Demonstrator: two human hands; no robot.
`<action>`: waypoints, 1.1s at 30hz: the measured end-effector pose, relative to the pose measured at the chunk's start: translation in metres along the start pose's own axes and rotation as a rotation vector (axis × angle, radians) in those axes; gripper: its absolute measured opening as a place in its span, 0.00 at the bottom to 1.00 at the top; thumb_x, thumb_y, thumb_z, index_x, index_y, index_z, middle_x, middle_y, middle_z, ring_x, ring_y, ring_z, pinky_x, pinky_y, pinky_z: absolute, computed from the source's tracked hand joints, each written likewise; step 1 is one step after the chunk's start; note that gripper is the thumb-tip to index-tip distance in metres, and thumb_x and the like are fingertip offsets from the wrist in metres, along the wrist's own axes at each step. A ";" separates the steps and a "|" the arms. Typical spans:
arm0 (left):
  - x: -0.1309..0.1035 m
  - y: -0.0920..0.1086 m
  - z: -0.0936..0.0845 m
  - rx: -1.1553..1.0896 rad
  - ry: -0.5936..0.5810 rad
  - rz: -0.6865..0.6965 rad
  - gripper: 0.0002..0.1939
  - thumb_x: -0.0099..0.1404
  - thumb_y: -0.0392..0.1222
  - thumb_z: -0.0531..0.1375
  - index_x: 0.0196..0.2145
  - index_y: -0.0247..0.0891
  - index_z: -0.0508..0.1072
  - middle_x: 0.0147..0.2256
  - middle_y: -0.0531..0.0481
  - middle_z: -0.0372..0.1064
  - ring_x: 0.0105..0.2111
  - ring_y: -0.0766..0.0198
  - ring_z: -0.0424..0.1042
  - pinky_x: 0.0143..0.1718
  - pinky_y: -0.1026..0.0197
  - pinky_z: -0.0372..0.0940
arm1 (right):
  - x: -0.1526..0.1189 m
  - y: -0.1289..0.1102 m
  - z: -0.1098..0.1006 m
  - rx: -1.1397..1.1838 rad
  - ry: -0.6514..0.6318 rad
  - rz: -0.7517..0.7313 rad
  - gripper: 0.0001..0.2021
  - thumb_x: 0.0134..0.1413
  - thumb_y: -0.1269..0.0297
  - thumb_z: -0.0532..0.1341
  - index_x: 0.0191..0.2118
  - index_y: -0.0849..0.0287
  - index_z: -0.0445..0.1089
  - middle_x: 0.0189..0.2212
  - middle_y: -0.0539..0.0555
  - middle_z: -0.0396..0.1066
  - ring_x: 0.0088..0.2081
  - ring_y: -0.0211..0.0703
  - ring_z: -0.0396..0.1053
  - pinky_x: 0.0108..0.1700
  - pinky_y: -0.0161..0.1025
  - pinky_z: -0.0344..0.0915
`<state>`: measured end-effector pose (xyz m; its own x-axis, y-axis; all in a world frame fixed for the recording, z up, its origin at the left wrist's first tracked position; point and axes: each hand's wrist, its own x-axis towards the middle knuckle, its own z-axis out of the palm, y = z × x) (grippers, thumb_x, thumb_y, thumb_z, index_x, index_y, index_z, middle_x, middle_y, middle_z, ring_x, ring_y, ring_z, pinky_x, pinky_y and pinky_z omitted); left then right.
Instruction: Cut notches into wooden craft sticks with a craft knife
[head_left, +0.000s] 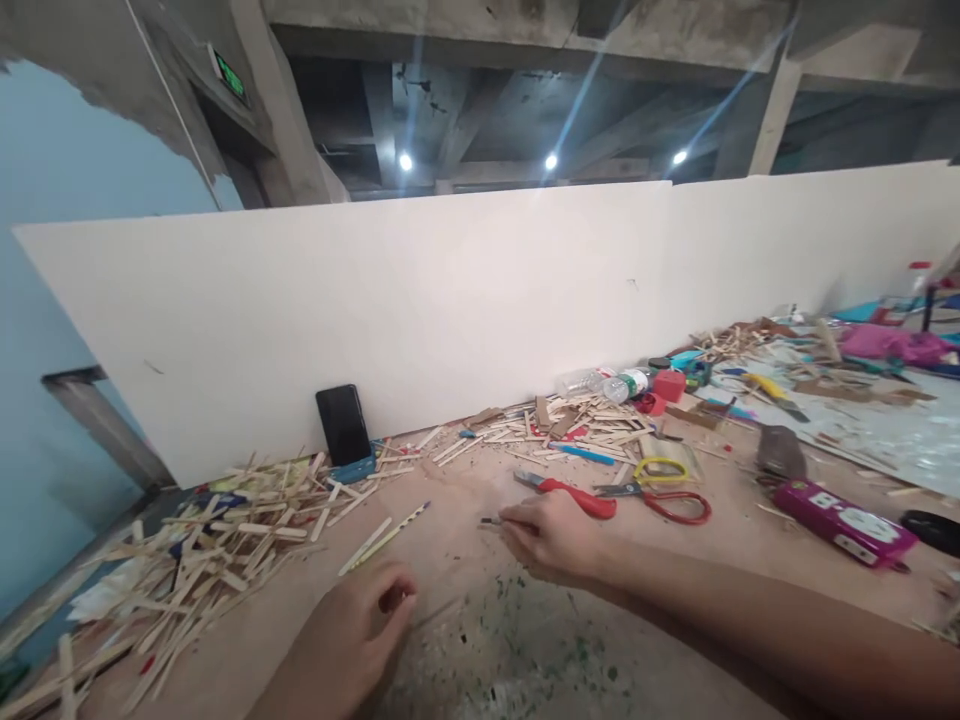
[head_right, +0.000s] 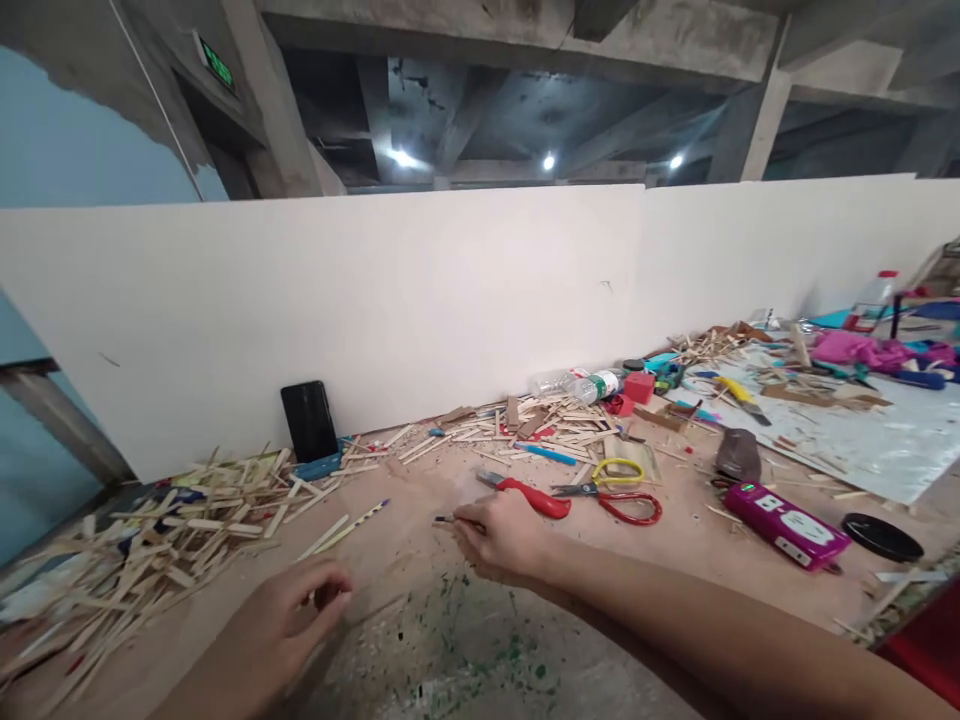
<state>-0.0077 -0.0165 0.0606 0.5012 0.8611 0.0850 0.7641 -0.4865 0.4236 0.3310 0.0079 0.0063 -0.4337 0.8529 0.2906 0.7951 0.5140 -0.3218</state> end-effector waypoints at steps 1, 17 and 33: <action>-0.004 -0.005 0.000 0.009 0.013 -0.010 0.20 0.80 0.49 0.52 0.39 0.43 0.81 0.40 0.44 0.84 0.41 0.51 0.84 0.47 0.52 0.79 | 0.000 0.000 0.001 0.002 0.009 0.008 0.14 0.81 0.53 0.70 0.56 0.59 0.80 0.50 0.55 0.82 0.44 0.44 0.81 0.49 0.45 0.84; -0.010 -0.027 0.001 -0.072 0.094 -0.056 0.20 0.84 0.50 0.53 0.43 0.46 0.85 0.45 0.44 0.85 0.47 0.51 0.86 0.52 0.51 0.81 | 0.001 -0.003 -0.013 0.073 0.131 0.002 0.12 0.84 0.57 0.67 0.47 0.60 0.79 0.36 0.49 0.79 0.32 0.36 0.75 0.38 0.37 0.79; -0.015 0.003 0.018 -0.147 -0.083 -0.004 0.20 0.83 0.44 0.55 0.47 0.44 0.89 0.44 0.45 0.85 0.47 0.53 0.84 0.51 0.53 0.76 | 0.001 0.011 -0.006 0.036 0.054 -0.106 0.15 0.82 0.52 0.69 0.57 0.59 0.80 0.47 0.55 0.83 0.43 0.44 0.82 0.48 0.45 0.84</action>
<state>-0.0058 -0.0329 0.0446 0.5344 0.8451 0.0111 0.7016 -0.4509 0.5518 0.3422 0.0141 0.0081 -0.4902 0.7880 0.3726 0.7301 0.6047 -0.3184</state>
